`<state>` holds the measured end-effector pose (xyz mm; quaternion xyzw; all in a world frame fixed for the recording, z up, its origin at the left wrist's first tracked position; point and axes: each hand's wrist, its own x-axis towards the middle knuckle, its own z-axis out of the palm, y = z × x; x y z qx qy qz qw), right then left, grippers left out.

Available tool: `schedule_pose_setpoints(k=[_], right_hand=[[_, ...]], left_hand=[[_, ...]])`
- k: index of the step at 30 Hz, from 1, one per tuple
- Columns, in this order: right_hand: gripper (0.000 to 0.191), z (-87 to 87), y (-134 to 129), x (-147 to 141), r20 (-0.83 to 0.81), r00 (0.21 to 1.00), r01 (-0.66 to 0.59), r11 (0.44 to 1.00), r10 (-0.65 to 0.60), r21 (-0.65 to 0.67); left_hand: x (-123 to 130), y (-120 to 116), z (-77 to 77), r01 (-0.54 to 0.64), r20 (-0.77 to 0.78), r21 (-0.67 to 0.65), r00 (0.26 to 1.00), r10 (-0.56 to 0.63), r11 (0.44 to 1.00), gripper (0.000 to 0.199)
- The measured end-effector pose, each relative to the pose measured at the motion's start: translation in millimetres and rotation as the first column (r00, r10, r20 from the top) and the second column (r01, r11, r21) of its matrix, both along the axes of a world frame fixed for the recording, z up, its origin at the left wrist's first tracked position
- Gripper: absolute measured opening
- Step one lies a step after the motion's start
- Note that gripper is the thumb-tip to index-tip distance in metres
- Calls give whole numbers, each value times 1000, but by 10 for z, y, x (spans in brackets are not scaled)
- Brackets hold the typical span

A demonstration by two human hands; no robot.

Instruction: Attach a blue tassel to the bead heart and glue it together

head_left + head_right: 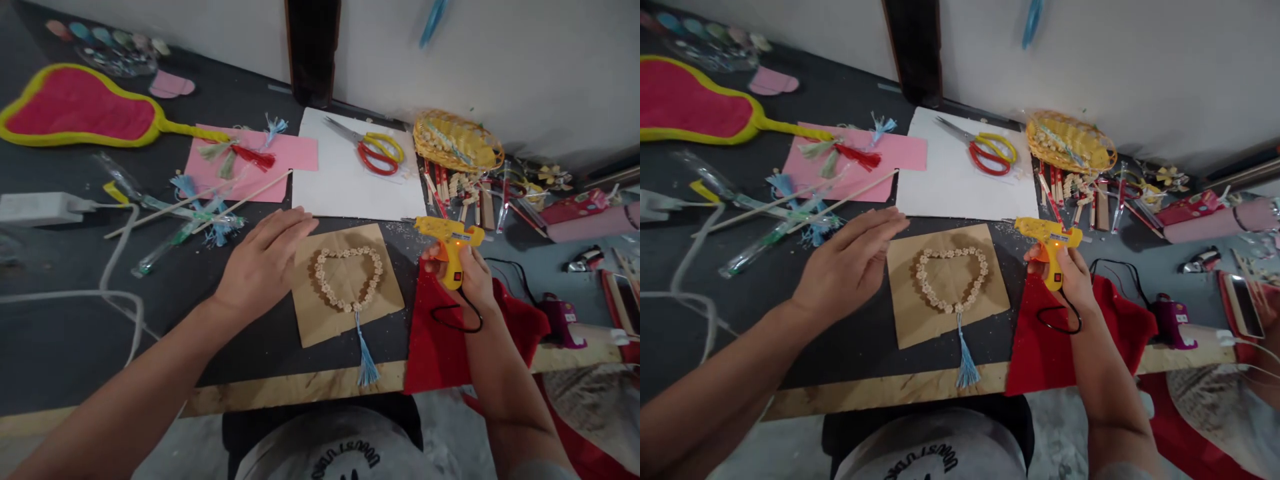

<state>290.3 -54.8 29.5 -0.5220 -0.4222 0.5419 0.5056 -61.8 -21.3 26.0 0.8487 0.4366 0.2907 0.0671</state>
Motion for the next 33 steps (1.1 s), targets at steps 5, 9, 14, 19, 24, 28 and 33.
schedule_pose_setpoints(k=[5,9,14,19,24,28,33], right_hand=[[35,-137,46,30,-76,997,-26,998,22,-49],[34,-184,43,40,-106,994,-29,998,24,-49],[35,-200,49,21,-99,995,-16,998,10,-64],[33,-198,52,1,-116,993,-1,999,-4,-45],[33,-208,52,-6,-86,996,-21,999,19,-26],[35,-183,15,-18,-96,995,-36,999,32,-36],[29,32,-35,-54,-19,987,-158,982,157,-99]], left_hand=[[-73,12,-77,28,3,-26,1000,-28,999,44],[-66,41,-137,85,-12,19,996,-85,996,42],[-26,73,-153,126,-31,99,992,-123,987,36],[62,46,-128,182,-144,81,975,-169,980,33],[134,-6,-99,206,-229,40,954,-191,978,28],[169,-26,-51,208,-291,-7,935,-201,978,25],[188,-46,-28,181,-302,-57,934,-190,982,27]])
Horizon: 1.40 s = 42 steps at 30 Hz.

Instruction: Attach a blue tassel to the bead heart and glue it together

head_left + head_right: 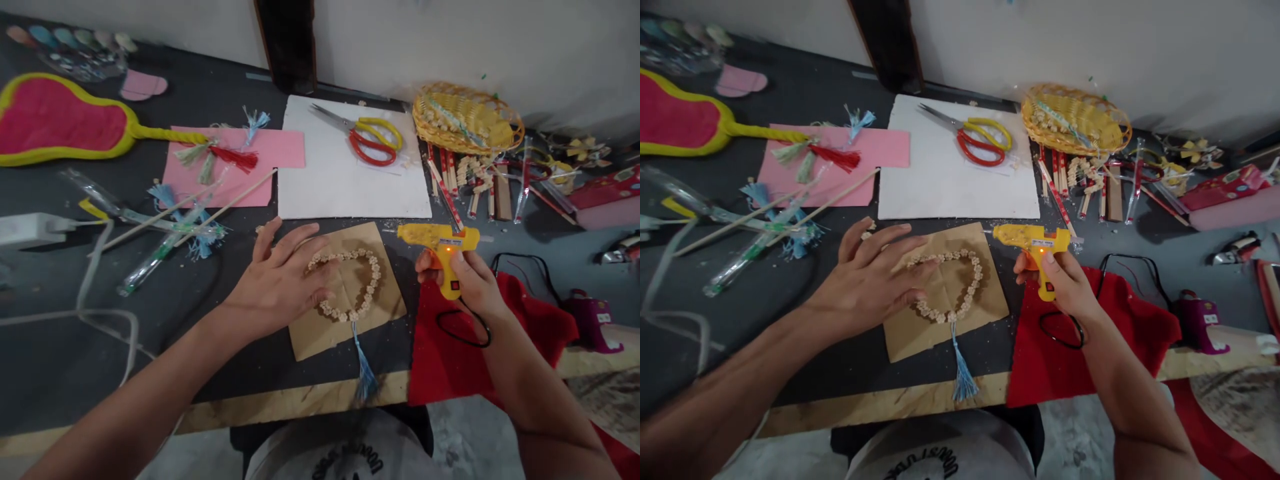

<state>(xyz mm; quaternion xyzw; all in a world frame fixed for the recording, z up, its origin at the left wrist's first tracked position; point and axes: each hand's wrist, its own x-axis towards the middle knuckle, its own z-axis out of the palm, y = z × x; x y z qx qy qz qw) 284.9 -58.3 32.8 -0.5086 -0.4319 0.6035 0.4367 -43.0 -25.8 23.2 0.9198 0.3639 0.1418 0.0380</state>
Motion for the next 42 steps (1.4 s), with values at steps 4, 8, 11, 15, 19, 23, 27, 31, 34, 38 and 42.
schedule_pose_setpoints(k=[4,8,11,15,19,23,27,31,34,38,42], right_hand=[[34,209,78,-72,64,980,-187,982,188,-21],[33,279,187,-153,96,941,-327,945,325,6],[33,278,259,-188,112,927,-358,934,358,-17],[36,309,400,-208,126,901,-415,910,414,-27],[36,337,556,-228,158,879,-447,893,449,-54],[37,306,637,-245,148,867,-471,879,477,-77],[38,279,634,-249,166,845,-499,861,508,-96],[41,277,579,-239,216,819,-524,846,532,-98],[40,277,531,-232,228,819,-523,849,526,-81],[35,261,463,-225,199,841,-507,861,504,-35],[40,236,377,-213,224,825,-522,851,519,-52]], left_hand=[[-17,-4,-50,-5,20,0,1000,5,1000,30],[-47,-16,-69,-8,18,19,1000,7,1000,31],[-63,-26,-65,-10,32,67,999,8,998,31],[-74,-21,-96,-26,20,56,999,25,998,33],[-77,1,-147,-41,37,66,999,38,997,32],[-72,5,-137,-58,77,77,996,52,995,39],[-83,0,-112,-51,80,89,996,44,995,35],[-111,9,-126,-43,44,85,998,39,995,37],[-127,23,-149,-30,68,88,997,25,996,41],[-129,30,-168,-25,80,69,997,20,997,40],[-118,18,-187,-27,70,63,997,23,998,38]])
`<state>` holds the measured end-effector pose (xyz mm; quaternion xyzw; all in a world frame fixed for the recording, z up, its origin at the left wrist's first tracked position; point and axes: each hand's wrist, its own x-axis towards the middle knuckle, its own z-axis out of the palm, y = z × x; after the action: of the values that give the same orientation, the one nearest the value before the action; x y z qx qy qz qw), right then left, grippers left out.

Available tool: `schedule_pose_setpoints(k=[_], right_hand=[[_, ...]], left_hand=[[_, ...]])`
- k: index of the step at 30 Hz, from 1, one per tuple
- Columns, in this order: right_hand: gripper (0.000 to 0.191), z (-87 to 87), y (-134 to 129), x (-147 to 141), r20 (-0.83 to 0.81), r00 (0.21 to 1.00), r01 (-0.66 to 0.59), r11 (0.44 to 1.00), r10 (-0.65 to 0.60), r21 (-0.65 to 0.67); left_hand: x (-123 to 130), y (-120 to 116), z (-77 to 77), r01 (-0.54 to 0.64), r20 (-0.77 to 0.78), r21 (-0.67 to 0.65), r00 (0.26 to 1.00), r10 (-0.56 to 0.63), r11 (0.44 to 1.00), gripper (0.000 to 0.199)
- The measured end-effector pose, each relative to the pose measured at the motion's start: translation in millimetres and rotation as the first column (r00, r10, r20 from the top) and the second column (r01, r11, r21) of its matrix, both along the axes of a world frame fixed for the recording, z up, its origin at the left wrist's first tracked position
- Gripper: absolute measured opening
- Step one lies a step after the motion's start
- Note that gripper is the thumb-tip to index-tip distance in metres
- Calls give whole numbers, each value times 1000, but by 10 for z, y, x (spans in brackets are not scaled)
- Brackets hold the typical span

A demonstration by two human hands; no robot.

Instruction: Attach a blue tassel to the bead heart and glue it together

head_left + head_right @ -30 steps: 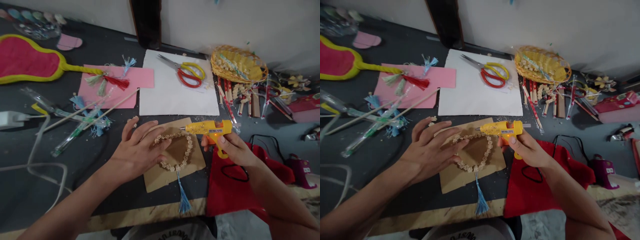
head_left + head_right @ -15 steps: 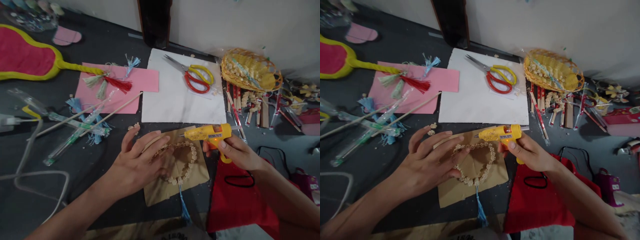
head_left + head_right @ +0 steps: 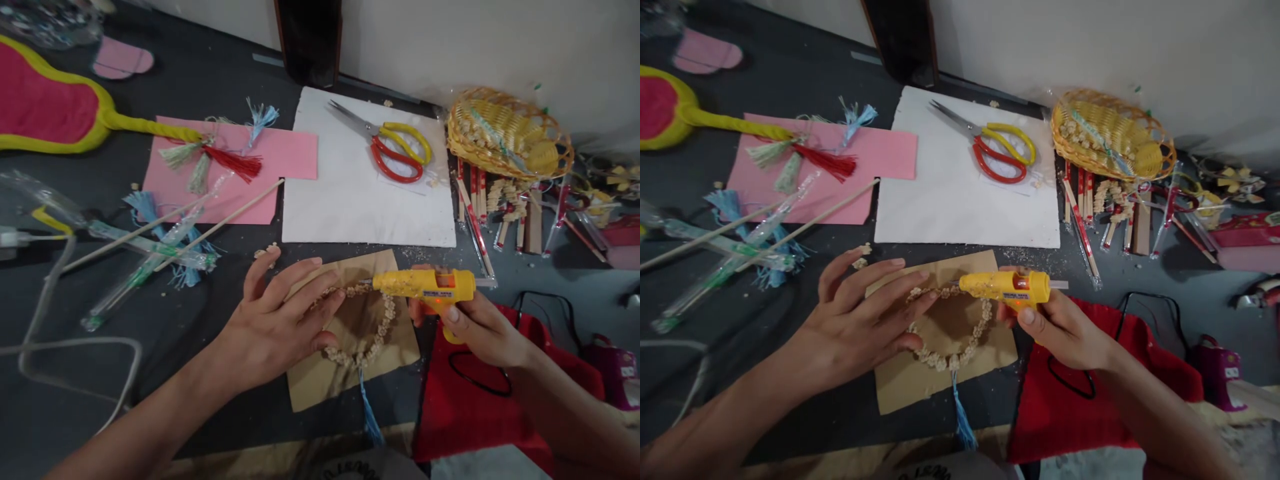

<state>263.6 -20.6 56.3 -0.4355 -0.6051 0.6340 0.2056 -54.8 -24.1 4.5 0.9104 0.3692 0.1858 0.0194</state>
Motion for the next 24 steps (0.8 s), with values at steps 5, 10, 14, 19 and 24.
schedule_pose_setpoints(k=[5,10,14,19,24], right_hand=[[41,-3,-61,6,21,999,-28,999,29,-20],[40,-27,-86,48,47,999,-29,999,28,21],[38,-46,-128,67,56,998,-37,999,35,39],[34,-8,-161,11,137,989,-80,989,63,122],[27,-3,-178,-48,193,978,-124,957,75,260]], left_hand=[[14,-11,7,-10,-27,-16,1000,9,1000,39],[23,1,23,-13,-3,-2,1000,13,1000,40],[17,8,6,18,-3,21,1000,-18,1000,38],[19,4,-2,12,-8,15,1000,-12,1000,33],[28,19,4,21,-9,29,1000,-20,999,29]])
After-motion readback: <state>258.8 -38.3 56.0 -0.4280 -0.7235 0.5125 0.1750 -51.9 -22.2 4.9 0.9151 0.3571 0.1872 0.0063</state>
